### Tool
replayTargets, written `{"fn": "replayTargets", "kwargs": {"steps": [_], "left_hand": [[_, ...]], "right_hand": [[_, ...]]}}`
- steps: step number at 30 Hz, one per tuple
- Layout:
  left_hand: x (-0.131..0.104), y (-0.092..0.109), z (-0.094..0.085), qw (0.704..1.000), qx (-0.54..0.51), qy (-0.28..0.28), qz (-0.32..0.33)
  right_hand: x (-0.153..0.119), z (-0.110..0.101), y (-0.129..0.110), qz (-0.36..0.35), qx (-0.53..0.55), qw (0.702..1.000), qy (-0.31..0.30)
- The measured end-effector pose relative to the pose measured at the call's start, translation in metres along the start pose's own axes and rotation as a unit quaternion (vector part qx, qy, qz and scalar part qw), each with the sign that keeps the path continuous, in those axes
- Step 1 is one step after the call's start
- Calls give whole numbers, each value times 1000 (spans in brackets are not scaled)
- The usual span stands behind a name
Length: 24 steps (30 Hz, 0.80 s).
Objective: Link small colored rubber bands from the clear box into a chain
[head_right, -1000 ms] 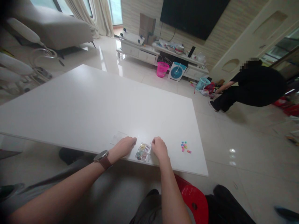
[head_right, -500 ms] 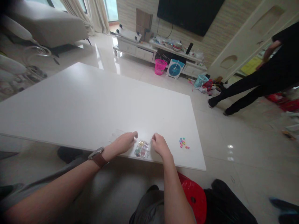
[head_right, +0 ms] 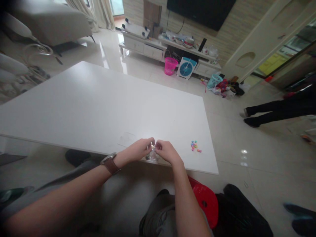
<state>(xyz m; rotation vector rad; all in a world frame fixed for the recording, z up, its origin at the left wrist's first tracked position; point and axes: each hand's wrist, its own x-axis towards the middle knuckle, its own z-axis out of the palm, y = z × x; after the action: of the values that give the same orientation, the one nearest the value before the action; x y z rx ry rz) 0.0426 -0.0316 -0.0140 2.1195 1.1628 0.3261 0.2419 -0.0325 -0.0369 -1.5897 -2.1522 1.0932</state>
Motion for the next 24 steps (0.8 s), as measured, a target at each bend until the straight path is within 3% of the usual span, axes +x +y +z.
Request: {"fn": "replayTargets", "kwargs": {"steps": [5,9,13,18,21,24], "left_hand": [[1,0,19,1000,8,-3,21],[1,3,24,1000,4,-10,23],[6,-1,8,1000,-11,-2,-5],[2,-40,-25,990,75,83,-85],[-13,-72,-33,979,152,50,-129],[-28,-92,-32,979,163,5,-123]], "right_hand": [[4,-7,6,38,-61,992,105],[9,-5,10,61,-81,991,90],[11,-3,8,66,-88,991,78],[9,-3,7,60,-102,991,66],[9,-2,7,63,-106,991,59],[8,-2,6,63,-103,992,38]]}}
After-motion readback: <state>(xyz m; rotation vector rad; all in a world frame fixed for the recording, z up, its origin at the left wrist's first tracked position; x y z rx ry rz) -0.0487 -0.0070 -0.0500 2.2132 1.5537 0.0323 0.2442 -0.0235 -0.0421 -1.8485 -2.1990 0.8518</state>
